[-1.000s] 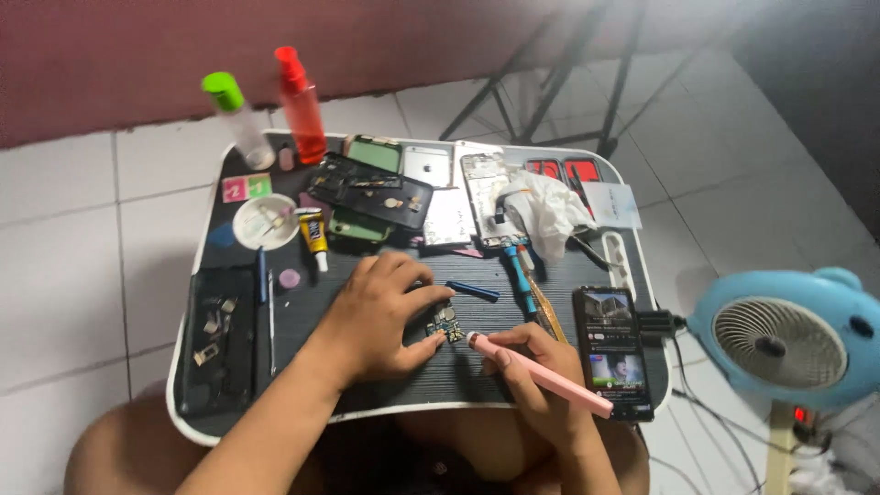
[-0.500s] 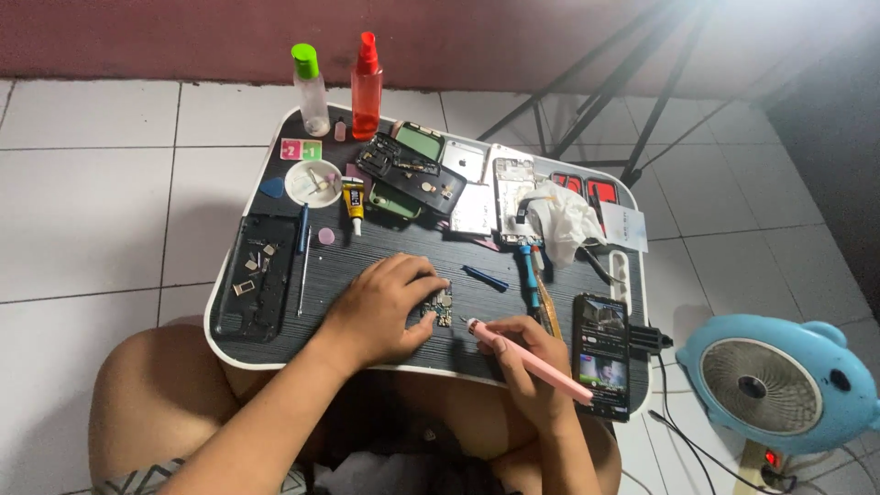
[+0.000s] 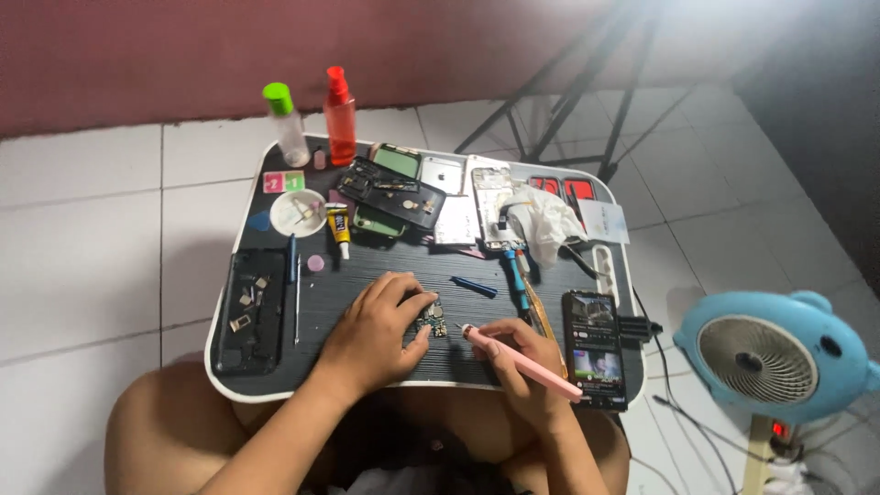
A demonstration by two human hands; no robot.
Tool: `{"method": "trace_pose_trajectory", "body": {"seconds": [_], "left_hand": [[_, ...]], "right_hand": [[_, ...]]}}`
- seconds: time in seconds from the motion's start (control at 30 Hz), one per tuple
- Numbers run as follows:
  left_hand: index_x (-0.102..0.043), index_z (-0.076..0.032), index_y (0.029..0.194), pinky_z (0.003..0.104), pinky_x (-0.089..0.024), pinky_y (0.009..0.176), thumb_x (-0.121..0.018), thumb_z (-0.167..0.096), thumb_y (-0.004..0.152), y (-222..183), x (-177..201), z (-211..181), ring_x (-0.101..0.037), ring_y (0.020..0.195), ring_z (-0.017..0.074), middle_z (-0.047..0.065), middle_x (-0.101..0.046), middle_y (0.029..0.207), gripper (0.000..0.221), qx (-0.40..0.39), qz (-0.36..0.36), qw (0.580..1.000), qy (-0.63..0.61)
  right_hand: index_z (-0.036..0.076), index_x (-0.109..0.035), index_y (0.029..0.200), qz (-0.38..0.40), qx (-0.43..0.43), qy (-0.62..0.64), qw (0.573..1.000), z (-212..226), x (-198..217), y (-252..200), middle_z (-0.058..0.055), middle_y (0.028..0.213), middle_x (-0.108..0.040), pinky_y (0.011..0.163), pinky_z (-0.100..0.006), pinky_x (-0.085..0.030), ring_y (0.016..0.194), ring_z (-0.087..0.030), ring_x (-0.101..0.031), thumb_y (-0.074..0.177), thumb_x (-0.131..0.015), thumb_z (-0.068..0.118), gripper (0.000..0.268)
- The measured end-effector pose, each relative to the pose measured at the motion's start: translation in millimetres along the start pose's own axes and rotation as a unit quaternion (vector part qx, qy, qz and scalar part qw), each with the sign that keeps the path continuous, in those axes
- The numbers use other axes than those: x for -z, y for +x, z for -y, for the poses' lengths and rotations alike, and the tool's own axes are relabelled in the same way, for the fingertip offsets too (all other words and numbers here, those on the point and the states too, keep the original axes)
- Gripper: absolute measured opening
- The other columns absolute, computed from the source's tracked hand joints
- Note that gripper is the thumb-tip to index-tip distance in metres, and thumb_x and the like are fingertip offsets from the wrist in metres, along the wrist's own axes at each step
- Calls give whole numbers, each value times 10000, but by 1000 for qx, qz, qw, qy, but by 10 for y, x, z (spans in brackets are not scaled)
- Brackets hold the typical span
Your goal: Repairing a smartphone motherboard using a rotary tool and cleaning picks on a small workbench.
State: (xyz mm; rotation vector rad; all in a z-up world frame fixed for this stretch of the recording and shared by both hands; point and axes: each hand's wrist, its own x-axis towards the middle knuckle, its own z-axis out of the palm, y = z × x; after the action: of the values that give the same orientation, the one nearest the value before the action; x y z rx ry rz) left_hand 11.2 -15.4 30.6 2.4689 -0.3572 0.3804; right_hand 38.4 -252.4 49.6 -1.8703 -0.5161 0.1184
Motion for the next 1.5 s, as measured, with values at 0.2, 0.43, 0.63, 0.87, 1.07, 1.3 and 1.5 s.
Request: {"method": "trace_pose_trajectory", "body": {"seconds": [0.2, 0.43, 0.63, 0.87, 1.07, 1.3, 1.5], "left_hand": [[-719, -142, 1210, 483, -492, 880, -662, -320, 841, 67, -78, 12, -555, 1104, 329, 96, -606, 1144, 414, 21, 15, 999, 26], [-743, -236, 1188, 495, -426, 824, -675, -414, 840, 236, -117, 80, -541, 1096, 307, 37, -632, 1163, 397, -22, 31, 994, 99], [-740, -184, 1189, 514, -382, 987, -653, -370, 865, 190, -97, 51, -537, 1113, 300, 53, -613, 1122, 383, -20, 22, 998, 54], [-742, -219, 1222, 516, -372, 993, -631, -392, 889, 222, -71, 51, -520, 1127, 298, 65, -598, 1138, 392, -14, 50, 997, 53], [-717, -260, 1286, 533, -344, 1029, -627, -442, 901, 233, -71, 63, -489, 1180, 305, 69, -564, 1185, 436, -25, 73, 995, 65], [-718, -283, 1287, 525, -352, 1020, -630, -453, 903, 213, -109, 95, -480, 1199, 311, 62, -572, 1212, 429, -39, 59, 995, 75], [-718, -305, 1291, 516, -353, 1006, -613, -421, 904, 215, -125, 109, -483, 1194, 310, 58, -575, 1209, 418, -37, 62, 994, 80]], "right_hand": [[125, -782, 1020, -16, 34, -103, 994, 111, 57, -6, 16, 986, -854, 722, -252, -595, 882, -119, -814, 943, -621, 338, 278], [126, -763, 1094, -22, 43, -97, 994, -45, 52, 0, -7, 1036, -838, 740, -261, -605, 878, -139, -809, 884, -678, 296, 283], [138, -798, 1026, -13, -35, -88, 995, -113, 47, -24, -2, 875, -846, 592, -260, -555, 702, -119, -770, 828, -647, 342, 322], [125, -789, 995, -21, -17, -81, 996, -215, 38, -5, 5, 874, -841, 612, -249, -566, 704, -104, -761, 833, -659, 307, 276], [150, -795, 997, -17, -35, -94, 995, -276, 52, -21, 17, 860, -837, 607, -253, -552, 700, -103, -756, 827, -638, 391, 334], [148, -789, 983, -25, -14, -108, 994, -261, 34, -23, 22, 848, -834, 599, -240, -550, 691, -96, -756, 862, -664, 341, 259], [133, -794, 972, -22, -29, -93, 995, -268, 35, -22, 8, 874, -846, 594, -230, -556, 689, -88, -757, 847, -676, 313, 249]]}}
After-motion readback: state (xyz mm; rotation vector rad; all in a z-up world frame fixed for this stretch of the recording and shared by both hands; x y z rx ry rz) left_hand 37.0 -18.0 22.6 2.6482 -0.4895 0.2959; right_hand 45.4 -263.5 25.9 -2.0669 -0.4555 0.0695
